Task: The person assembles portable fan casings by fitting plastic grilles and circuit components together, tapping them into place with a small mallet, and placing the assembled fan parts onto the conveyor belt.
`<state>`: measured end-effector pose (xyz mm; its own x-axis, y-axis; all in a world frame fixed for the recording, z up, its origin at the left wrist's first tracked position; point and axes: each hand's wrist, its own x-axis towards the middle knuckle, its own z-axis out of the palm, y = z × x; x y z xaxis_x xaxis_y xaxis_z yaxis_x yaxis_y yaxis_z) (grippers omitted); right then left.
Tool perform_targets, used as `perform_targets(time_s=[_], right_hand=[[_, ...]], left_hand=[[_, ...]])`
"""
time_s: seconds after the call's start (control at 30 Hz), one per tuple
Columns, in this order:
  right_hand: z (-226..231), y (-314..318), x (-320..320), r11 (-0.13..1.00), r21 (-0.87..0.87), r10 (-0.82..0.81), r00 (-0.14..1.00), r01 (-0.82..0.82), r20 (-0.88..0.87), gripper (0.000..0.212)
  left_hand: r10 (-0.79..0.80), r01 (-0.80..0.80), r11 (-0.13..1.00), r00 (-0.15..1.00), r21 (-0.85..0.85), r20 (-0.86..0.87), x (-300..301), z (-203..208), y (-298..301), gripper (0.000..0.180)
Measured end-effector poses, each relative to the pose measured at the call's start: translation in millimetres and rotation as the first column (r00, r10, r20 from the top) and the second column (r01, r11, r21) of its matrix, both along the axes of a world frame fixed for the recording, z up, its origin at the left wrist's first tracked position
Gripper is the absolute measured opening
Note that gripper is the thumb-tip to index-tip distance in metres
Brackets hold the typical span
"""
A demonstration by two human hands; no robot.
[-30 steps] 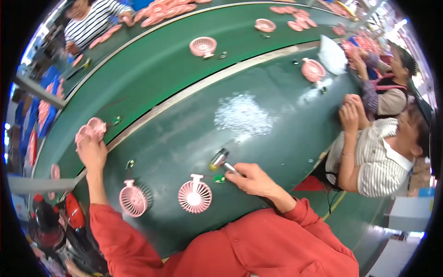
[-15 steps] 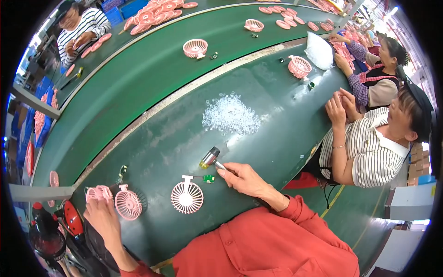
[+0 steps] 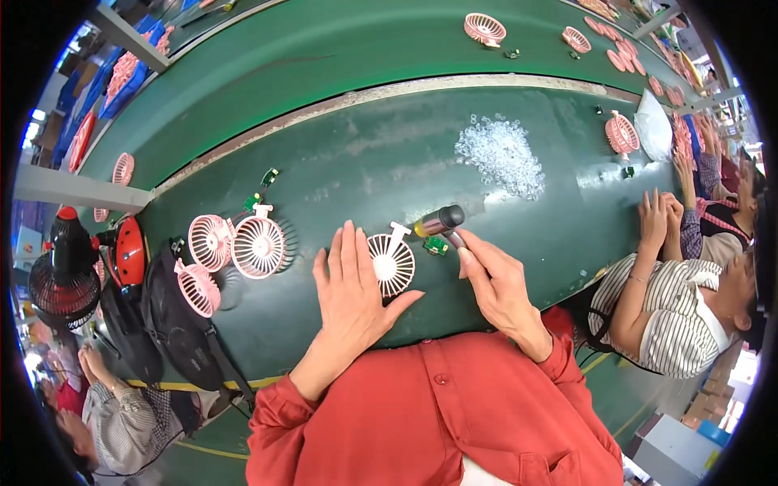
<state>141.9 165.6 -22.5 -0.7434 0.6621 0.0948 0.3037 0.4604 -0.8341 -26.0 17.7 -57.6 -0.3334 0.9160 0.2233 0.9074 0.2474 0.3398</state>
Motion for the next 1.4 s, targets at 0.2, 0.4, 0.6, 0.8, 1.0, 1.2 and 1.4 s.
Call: perform_targets(time_s=[0.2,0.4,0.6,0.8,1.0,1.2,1.4], right_hand=[[0.7,-16.8,-10.0,0.924,0.356,0.063,0.973,-0.141,0.221,0.029],[-15.8,13.8,-3.5,0.987,-0.060,-0.142,0.982,0.150,0.127,0.021],[-23.1,58.8,19.3,0.864,0.000,-0.495,0.850,0.503,0.178,0.019],[-29.6,77.7,20.5,0.880,-0.006,-0.468,0.870,0.474,0.155,0.021],[-25.7,62.8,18.2,0.893,-0.106,-0.424,0.897,0.437,0.127,0.022],[-8.8,48.5,21.6,0.826,-0.324,-0.435,0.887,0.462,0.156,0.017],[-6.3,36.4,8.8,0.799,-0.508,-0.302,0.945,0.322,0.125,0.016]], left_hand=[[0.003,-0.002,1.000,1.000,0.022,-0.020,3.5,-14.1,5.5,0.105],[0.022,-0.022,0.999,0.999,-0.025,0.023,-2.6,-2.9,3.3,0.102],[0.026,-0.257,0.964,0.351,0.070,0.936,-33.9,8.4,13.4,0.055],[-0.309,-0.352,0.919,-0.356,0.179,0.882,-101.2,10.4,64.5,0.054],[-0.626,-0.610,0.735,-0.441,0.297,0.643,-168.8,2.5,162.4,0.050],[-0.051,-0.115,0.992,0.063,0.058,0.997,-68.4,16.4,85.7,0.025],[0.347,-0.310,0.901,0.935,0.304,-0.077,-78.3,20.9,-23.1,0.025]])
